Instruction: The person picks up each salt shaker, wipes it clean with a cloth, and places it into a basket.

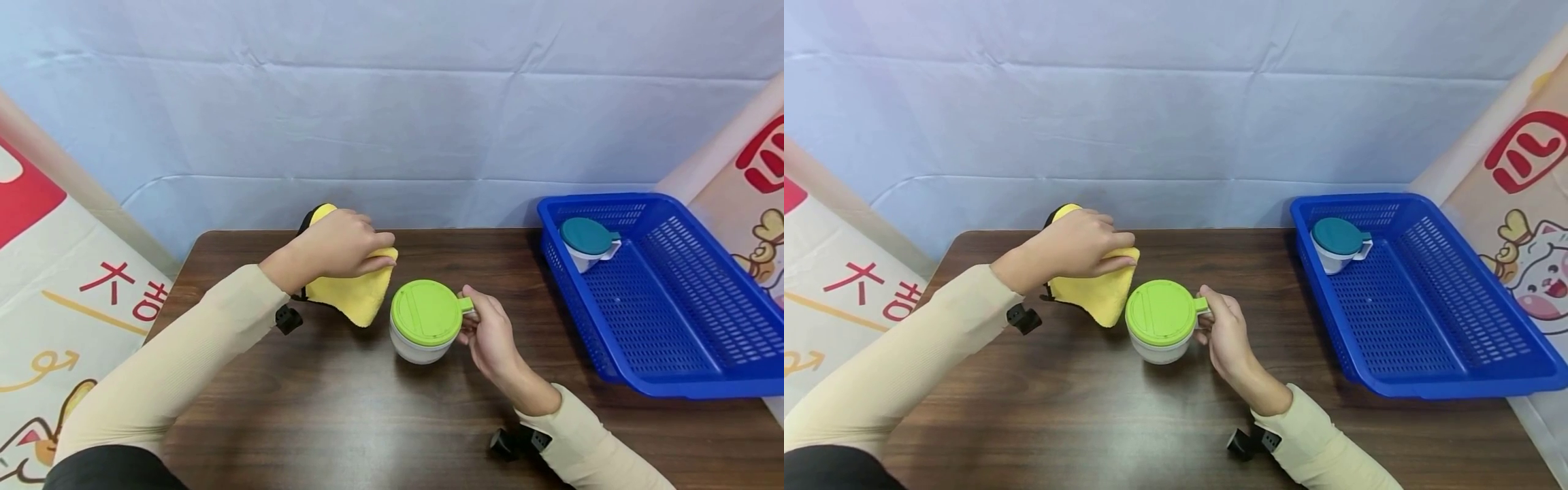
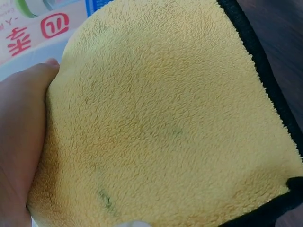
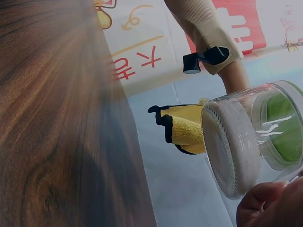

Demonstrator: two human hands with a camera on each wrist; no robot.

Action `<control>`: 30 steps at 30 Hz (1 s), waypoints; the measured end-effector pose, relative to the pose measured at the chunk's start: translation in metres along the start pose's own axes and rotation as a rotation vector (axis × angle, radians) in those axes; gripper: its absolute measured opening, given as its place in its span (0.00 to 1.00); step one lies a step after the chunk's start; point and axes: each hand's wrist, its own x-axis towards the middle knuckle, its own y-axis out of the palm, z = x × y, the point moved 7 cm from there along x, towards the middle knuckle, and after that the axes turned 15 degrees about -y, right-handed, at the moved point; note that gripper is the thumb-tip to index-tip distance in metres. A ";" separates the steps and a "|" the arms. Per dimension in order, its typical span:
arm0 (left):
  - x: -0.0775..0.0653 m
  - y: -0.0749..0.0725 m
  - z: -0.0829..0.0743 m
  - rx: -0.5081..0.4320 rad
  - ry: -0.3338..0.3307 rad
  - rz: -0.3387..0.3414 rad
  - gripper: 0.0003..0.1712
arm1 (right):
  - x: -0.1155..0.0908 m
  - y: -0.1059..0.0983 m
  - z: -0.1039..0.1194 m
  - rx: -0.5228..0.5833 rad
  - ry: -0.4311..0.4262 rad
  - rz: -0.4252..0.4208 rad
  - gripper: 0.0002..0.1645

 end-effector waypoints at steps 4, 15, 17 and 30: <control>-0.005 -0.005 0.001 -0.018 -0.019 -0.014 0.19 | 0.000 0.000 0.000 0.000 0.005 -0.004 0.29; -0.013 -0.016 0.001 -0.064 -0.030 -0.048 0.20 | 0.001 -0.001 -0.001 0.000 0.003 -0.006 0.29; -0.014 -0.018 0.000 -0.066 -0.031 -0.057 0.20 | 0.001 -0.001 -0.001 -0.001 0.003 -0.006 0.29; -0.017 -0.044 0.000 -0.055 -0.007 -0.130 0.19 | 0.002 -0.002 -0.003 0.005 -0.001 -0.005 0.28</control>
